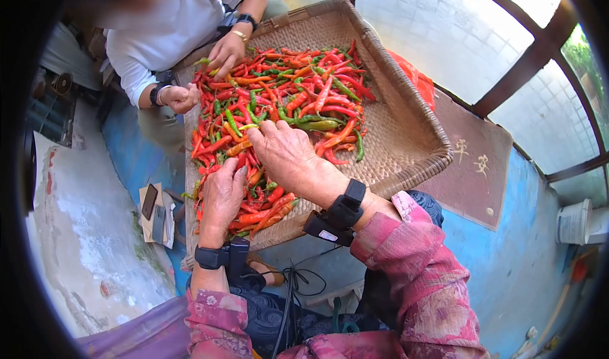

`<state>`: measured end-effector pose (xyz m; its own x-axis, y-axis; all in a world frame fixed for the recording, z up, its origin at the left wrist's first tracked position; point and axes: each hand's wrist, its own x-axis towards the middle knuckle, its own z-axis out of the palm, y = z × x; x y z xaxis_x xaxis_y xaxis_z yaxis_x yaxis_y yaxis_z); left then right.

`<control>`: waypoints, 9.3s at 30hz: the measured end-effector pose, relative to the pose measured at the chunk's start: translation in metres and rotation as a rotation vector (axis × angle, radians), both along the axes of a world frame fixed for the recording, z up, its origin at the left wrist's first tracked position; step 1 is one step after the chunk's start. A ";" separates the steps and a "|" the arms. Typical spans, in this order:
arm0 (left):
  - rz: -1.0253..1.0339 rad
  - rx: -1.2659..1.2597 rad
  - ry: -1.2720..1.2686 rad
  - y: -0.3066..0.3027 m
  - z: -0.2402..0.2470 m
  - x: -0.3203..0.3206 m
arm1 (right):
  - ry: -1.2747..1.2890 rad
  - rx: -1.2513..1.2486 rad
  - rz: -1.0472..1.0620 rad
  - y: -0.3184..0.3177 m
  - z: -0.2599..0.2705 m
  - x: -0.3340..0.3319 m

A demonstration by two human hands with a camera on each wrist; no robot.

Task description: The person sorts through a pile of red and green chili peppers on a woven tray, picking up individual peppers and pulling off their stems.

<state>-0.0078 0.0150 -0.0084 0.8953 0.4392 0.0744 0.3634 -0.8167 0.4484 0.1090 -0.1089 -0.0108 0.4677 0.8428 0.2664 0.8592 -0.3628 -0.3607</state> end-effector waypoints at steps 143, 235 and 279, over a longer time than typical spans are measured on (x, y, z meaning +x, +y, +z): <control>-0.334 0.433 0.059 0.013 -0.017 -0.021 | 1.883 0.905 -0.115 -0.015 0.013 0.023; -0.050 -1.136 -0.204 -0.014 0.015 -0.016 | 1.101 0.468 0.191 -0.003 0.023 -0.002; 0.089 -1.107 -0.498 0.006 0.006 -0.016 | 1.132 0.246 0.322 0.016 0.002 -0.024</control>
